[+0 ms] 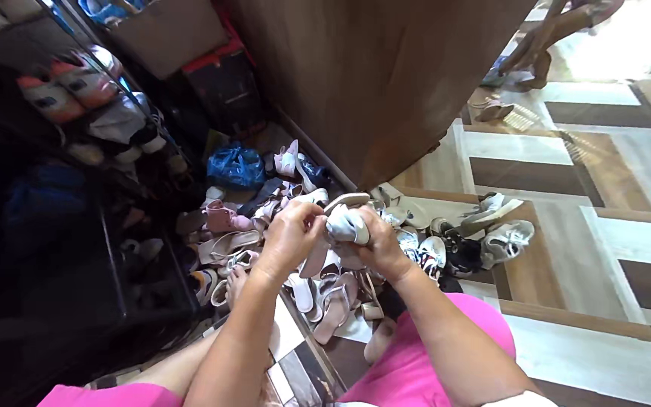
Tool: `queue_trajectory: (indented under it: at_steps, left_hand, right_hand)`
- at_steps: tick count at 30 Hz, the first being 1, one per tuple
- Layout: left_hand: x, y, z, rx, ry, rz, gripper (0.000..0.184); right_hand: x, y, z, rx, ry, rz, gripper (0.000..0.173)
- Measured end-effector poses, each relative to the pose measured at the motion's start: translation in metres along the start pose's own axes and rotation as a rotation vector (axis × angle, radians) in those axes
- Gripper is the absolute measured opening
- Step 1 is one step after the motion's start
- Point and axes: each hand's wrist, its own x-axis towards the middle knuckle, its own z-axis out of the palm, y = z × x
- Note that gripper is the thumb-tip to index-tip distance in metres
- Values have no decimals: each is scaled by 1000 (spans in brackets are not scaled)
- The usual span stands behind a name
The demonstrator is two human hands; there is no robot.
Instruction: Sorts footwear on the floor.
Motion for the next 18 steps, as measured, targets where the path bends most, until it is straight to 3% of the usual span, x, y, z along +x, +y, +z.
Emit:
queue_trajectory:
  at_steps: [2,6,10,13,16,18]
  left_hand:
    - [-4,2,4,85,-10,141,24]
    - [-4,-3,15,254,-81,278,66]
    - [7,0,20,294,-14,221,49]
    - [19,4,13,241,12,82,56]
    - [27,7,12,163,109,87,60]
    - [31,4,13,168,154,95,57]
  right_hand:
    - [1,0,-4,15,28,7,36]
    - [1,2,-15,115,42,93,37]
    - [-3,-2,-13,200,215,92,42]
    - [-4,-4,-10,53,321,-8,49]
    - [-10,-11,5,-154,100,8,49]
    - [-12,-14,7,-213,-120,175,56]
